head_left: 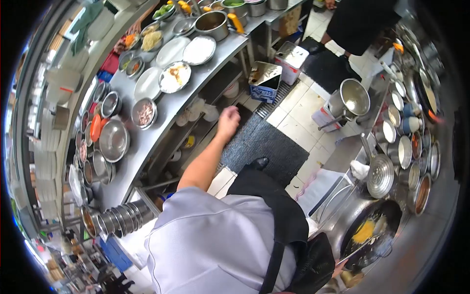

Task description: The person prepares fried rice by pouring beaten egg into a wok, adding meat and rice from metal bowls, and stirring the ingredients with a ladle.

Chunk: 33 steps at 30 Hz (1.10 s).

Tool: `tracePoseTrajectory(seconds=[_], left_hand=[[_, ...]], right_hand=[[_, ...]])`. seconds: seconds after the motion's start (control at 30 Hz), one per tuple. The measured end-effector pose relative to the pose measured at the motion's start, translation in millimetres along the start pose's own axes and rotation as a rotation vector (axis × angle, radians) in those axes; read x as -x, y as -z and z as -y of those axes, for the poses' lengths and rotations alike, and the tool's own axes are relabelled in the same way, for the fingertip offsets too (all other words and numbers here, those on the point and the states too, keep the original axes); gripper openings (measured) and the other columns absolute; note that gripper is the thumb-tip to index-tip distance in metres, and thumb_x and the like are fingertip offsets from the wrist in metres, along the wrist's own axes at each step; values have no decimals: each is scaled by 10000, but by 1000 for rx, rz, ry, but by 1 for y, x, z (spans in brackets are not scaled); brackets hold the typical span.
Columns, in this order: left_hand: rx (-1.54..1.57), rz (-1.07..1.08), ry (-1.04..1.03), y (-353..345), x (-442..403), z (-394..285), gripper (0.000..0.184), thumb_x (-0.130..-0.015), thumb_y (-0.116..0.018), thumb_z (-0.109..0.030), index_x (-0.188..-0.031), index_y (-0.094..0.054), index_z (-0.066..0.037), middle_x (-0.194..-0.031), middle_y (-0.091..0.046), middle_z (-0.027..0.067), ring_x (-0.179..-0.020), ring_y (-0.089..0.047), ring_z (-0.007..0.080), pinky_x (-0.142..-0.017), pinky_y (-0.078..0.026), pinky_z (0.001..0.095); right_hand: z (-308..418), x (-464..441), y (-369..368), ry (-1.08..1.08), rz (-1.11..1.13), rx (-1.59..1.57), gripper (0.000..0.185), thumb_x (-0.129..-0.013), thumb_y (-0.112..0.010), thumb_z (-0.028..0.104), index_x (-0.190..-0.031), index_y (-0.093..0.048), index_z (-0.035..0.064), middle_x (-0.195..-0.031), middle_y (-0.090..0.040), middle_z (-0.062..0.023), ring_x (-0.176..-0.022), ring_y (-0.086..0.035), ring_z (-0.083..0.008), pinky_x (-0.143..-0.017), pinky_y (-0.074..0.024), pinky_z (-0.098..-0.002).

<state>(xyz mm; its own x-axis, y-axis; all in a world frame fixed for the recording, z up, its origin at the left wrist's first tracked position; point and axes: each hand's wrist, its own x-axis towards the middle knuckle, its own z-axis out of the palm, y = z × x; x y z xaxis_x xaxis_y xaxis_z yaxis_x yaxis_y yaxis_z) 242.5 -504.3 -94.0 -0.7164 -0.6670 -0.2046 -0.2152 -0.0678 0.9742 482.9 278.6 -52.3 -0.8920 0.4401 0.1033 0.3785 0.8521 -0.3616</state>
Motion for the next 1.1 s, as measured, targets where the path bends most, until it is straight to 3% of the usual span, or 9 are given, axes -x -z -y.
tracePoseTrajectory(seconds=[0.2,0.33,0.57,0.6,0.63,0.67,0.7,0.9,1.1], left_hand=[[617,-1078,57,153,-53,-15,224,-917,-549,-198,-851,-509,12,-808,-567,106,-637,-593,239,-529,-530,384],[-250,-1781,349,266,-58,1,772,-878,-599,-505,-1018,-514,249,-1126,-525,402,-971,-593,468,-818,-507,494],[-26,-744,351,424,-46,60,368,-932,-524,-297,-1141,-582,0,-1053,-649,130,-889,-628,283,-745,-517,438],[-161,-528,388,430,-41,54,396,-990,-444,-317,-1198,-558,1,-1066,-641,112,-886,-611,269,-755,-508,440],[187,-521,345,445,-60,58,430,-975,-501,-320,-1253,-544,4,-1108,-638,128,-835,-590,248,-814,-484,406],[140,-472,460,443,-58,45,494,-922,-607,-291,-1319,-515,-10,-1149,-632,134,-895,-595,244,-907,-450,393],[-559,-173,211,426,-37,21,518,-874,-678,-243,-1321,-522,-33,-1111,-643,128,-939,-614,234,-826,-483,353],[-169,-674,-68,305,-31,-69,469,-875,-677,-220,-1259,-532,7,-1100,-639,146,-937,-618,243,-795,-506,348],[17,-517,-190,207,-26,-111,425,-875,-677,-197,-1196,-543,47,-1089,-635,164,-934,-622,252,-765,-530,342]], right_hand=[[5,45,84,-198,217,152,535,-973,-515,120,-1477,-352,42,-1335,-540,-226,-1164,-578,-208,-931,-472,-361],[46,61,135,-347,307,82,532,-967,-517,99,-1472,-359,39,-1321,-553,-215,-1179,-573,-211,-937,-472,-361],[102,52,152,-584,397,-626,516,-948,-512,35,-1452,-401,47,-1322,-563,-166,-1117,-603,-191,-865,-507,-309],[137,44,130,-704,237,-644,505,-945,-536,50,-1437,-423,55,-1090,-647,-83,-792,-624,-94,-614,-495,-212],[202,29,120,-795,91,-659,435,-952,-550,88,-1384,-498,79,-595,-395,82,-446,-327,-4,-373,-266,-199],[169,26,102,-757,23,-788,429,-961,-549,118,-1380,-490,54,-599,-410,80,-437,-329,-4,-368,-259,-190],[166,18,91,-724,-51,-857,457,-970,-551,151,-1397,-452,23,-593,-394,76,-426,-324,-13,-367,-272,-196],[96,-33,-30,-688,-457,-223,513,-980,-529,235,-1437,-402,37,-698,-591,-104,-421,-496,-154,-417,-468,-331],[146,-35,20,-751,-271,-840,544,-984,-546,224,-1472,-357,78,-639,-507,-28,-423,-468,-119,-354,-412,-301]])
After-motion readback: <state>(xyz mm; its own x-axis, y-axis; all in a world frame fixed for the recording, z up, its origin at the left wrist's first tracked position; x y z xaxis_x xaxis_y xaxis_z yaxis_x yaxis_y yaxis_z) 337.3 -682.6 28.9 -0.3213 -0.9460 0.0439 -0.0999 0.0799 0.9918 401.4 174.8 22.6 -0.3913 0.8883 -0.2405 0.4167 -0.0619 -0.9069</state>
